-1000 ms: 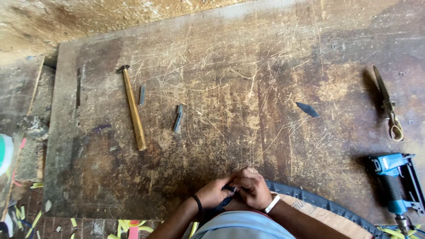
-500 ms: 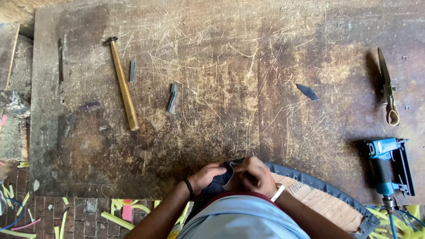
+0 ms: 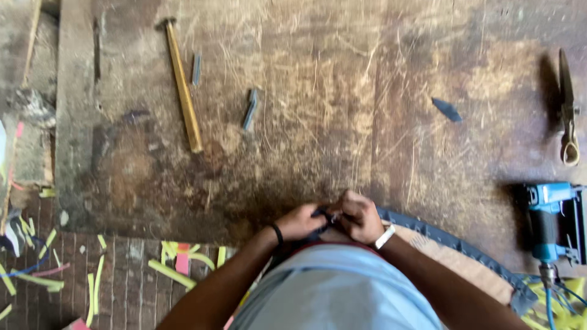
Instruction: The person staples dark fabric onto a curved wooden footboard using a pneumatic staple gun, trims excess fabric with scissors, and flips the piece to continue securing the edges. The work is performed on a wooden workbench with tools and debris visible.
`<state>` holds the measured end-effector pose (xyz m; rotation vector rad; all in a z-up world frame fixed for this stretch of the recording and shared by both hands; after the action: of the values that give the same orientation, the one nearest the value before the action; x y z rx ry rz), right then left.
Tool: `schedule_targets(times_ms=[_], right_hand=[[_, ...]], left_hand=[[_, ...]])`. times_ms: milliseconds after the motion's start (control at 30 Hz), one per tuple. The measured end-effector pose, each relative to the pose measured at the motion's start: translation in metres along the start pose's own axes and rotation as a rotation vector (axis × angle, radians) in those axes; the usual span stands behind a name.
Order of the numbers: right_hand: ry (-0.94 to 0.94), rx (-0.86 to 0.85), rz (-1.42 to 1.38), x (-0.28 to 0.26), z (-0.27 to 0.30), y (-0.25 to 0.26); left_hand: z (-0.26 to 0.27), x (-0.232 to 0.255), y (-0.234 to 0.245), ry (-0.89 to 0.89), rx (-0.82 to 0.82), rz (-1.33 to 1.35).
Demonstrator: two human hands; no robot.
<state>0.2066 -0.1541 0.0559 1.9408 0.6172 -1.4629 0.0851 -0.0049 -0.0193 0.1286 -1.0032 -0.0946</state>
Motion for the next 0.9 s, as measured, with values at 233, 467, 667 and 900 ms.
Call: schedule_targets(times_ms=[233, 467, 667, 900], right_hand=[[0.153, -0.211, -0.009, -0.005, -0.012, 0.002], [0.316, -0.336, 0.163, -0.007, -0.009, 0.000], [0.026, -0.107, 0.510, 0.036, 0.036, 0.091], [-1.157, 0.460, 1.286, 0.122, 0.150, 0.362]], left_hand=[[0.005, -0.003, 0.000, 0.092, -0.048, 0.279], [0.001, -0.033, -0.010, 0.656, -0.050, 0.312], [-0.019, -0.028, -0.016, 0.482, 0.021, 0.329], [-0.015, 0.026, 0.007, 0.235, 0.060, 0.255]])
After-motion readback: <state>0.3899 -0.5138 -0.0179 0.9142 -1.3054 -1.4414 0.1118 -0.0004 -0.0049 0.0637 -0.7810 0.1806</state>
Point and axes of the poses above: each hand's wrist, its own z-axis away from the middle knuckle, its own y-axis out of the back of the hand, x = y × z, the point moved 4 cm from there along -z, towards the middle knuckle, and after that the axes turned 9 degrees about x, right-handed, at the moved point
